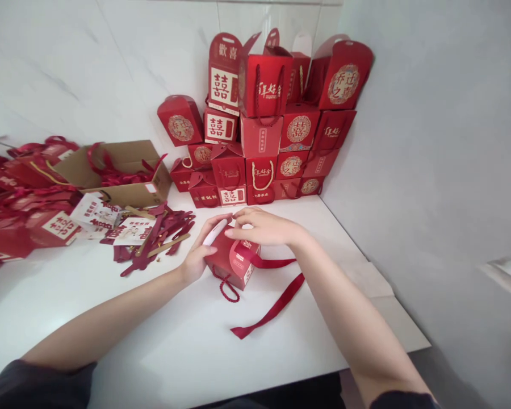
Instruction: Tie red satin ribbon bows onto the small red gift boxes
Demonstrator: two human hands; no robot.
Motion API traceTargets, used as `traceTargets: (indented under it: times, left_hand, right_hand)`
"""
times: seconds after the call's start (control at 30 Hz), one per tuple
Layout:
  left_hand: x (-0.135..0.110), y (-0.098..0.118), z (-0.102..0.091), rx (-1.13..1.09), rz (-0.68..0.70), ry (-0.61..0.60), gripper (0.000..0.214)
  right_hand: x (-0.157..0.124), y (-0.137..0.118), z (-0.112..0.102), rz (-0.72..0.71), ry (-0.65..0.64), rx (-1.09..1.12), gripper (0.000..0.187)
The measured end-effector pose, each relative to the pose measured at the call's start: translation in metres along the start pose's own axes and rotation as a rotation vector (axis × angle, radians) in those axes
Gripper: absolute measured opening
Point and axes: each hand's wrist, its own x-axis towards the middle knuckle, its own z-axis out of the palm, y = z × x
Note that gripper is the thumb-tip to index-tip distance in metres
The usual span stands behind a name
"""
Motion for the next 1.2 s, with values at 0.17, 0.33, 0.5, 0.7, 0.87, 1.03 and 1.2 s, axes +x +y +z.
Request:
traceTargets:
  times: [0.17,0.33,0.5,0.7,0.87,1.03,1.2]
  left_hand:
    - [-0.001,-0.003,0.0,-0.068,0.009,0.091,0.06]
    - [0.001,0.001,0.003,-0.097,0.033,0.168,0.054]
    - [-0.001,-0.002,0.001,-0.064,0.043,0.14,0.057]
    - [0.002,-0.001,-0.001,-0.022,0.061,0.138,0.04]
    - [0.016,0.016,-0.019,0.27,-0.005,0.179,0.035]
    - [0.026,0.037,-0.031,0.387,-0.118,-0.068,0.036]
    - [0.028,0.043,-0.033,0.431,-0.198,-0.127,0.036]
  right_hand:
    - [0.009,0.001,-0.014,0.055,-0.241,0.042,0.023]
    - [0.012,0.005,-0.002,0.087,-0.129,0.264,0.02]
    - [0.019,-0.002,0.016,0.11,0.143,0.391,0.022]
    - [0.025,-0.003,0.027,0.152,0.28,0.413,0.022]
    - [0.027,0.0,0.029,0.175,0.285,0.433,0.025]
    - [0.028,0.001,0.029,0.149,0.305,0.45,0.027]
    - [0.029,0.001,0.031,0.135,0.303,0.453,0.029]
